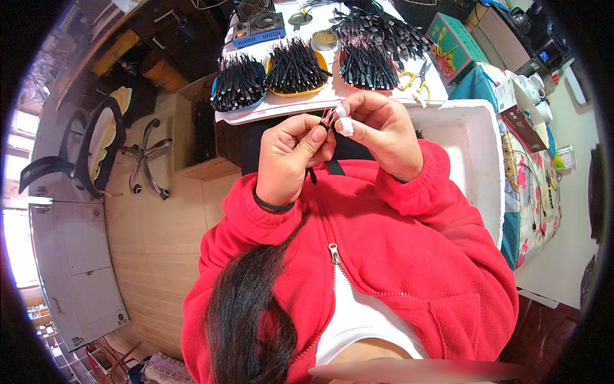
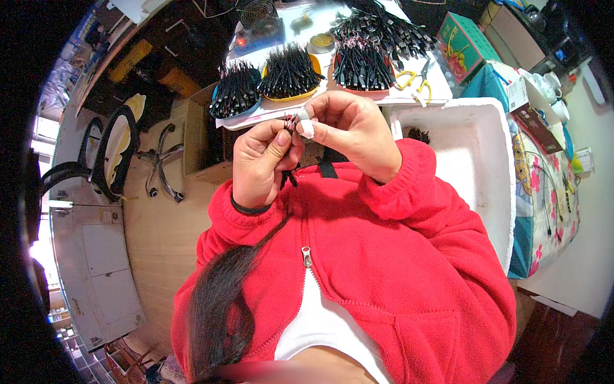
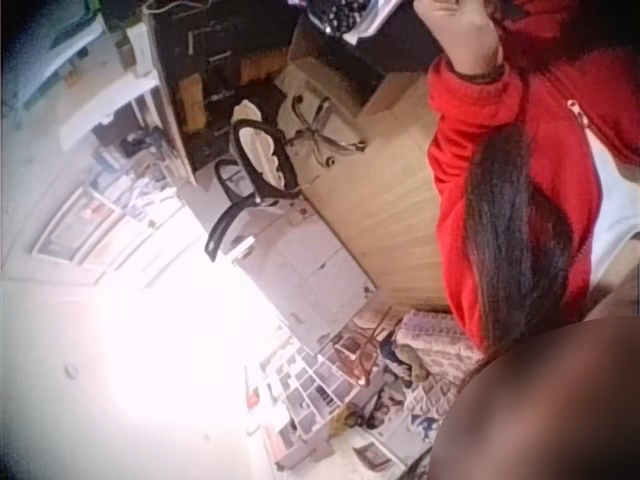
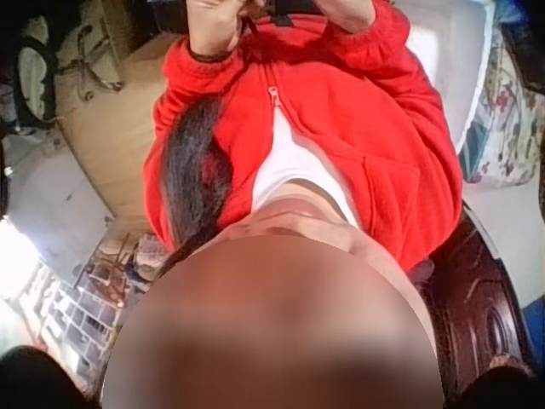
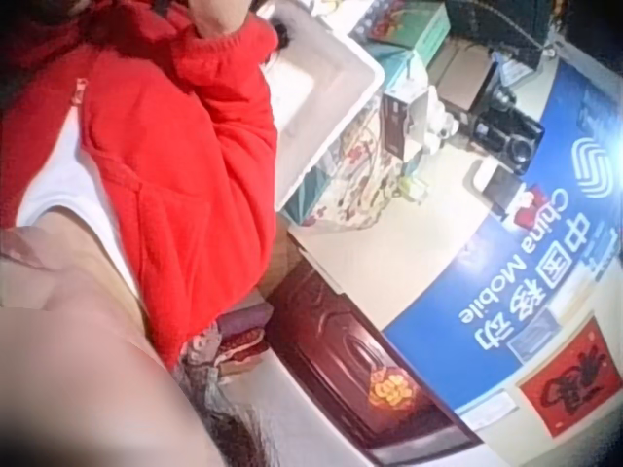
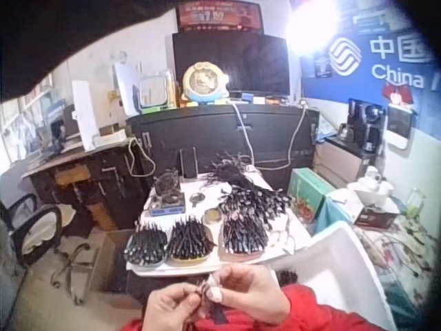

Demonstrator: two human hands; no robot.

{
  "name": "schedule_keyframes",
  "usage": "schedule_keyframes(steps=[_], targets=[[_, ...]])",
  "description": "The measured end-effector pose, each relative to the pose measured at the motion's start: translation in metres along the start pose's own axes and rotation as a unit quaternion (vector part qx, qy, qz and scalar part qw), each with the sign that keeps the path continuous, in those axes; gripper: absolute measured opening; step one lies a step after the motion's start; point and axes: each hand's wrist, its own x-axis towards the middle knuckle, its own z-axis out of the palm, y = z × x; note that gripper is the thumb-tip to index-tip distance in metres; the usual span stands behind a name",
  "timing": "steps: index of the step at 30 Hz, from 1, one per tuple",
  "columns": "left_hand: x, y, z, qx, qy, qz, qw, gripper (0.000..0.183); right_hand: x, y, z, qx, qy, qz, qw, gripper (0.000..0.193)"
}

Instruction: The person repeatedly picks small black cable assemblies from trays on a table, inserts a small white connector into the end of each cable, and places the finished unit into a white bin. The process is repeated continuously throughout the clip.

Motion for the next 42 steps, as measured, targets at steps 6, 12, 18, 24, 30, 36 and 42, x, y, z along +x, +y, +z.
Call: schedule_keyframes(steps=[6, 12, 18, 24, 30, 36, 42], targets=[[0.0, -0.003, 0.001, 0.022, 0.023, 0.007, 0.999, 0.015, 0.0, 0.003, 0.0, -0.067, 0.038, -0.019, 0.997, 0.014], [0.0, -0.007, 0.001, -0.041, 0.011, 0.02, 0.999, 0.016, 0.002, 0.02, 0.0, 0.132, 0.02, 0.034, 0.99, 0.017], [0.0, -0.009, -0.004, -0.098, -0.001, -0.021, 0.995, 0.016, 0.002, 0.036, 0.002, 0.272, 0.016, 0.092, 0.958, 0.01], [0.0, -0.007, -0.003, -0.091, -0.015, -0.012, 0.996, 0.018, 0.002, 0.028, 0.0, 0.206, 0.009, 0.038, 0.978, 0.024], [0.0, -0.007, -0.003, -0.098, -0.019, -0.031, 0.995, 0.016, 0.003, 0.017, 0.0, 0.116, -0.034, 0.031, 0.992, 0.023], [-0.002, -0.008, -0.004, -0.059, -0.037, -0.035, 0.997, 0.015, 0.003, 0.02, -0.005, 0.241, -0.065, 0.094, 0.964, 0.015], [-0.006, -0.003, -0.002, 0.017, -0.01, -0.051, 0.998, 0.014, 0.001, 0.021, -0.004, 0.184, -0.038, 0.103, 0.977, 0.014]])
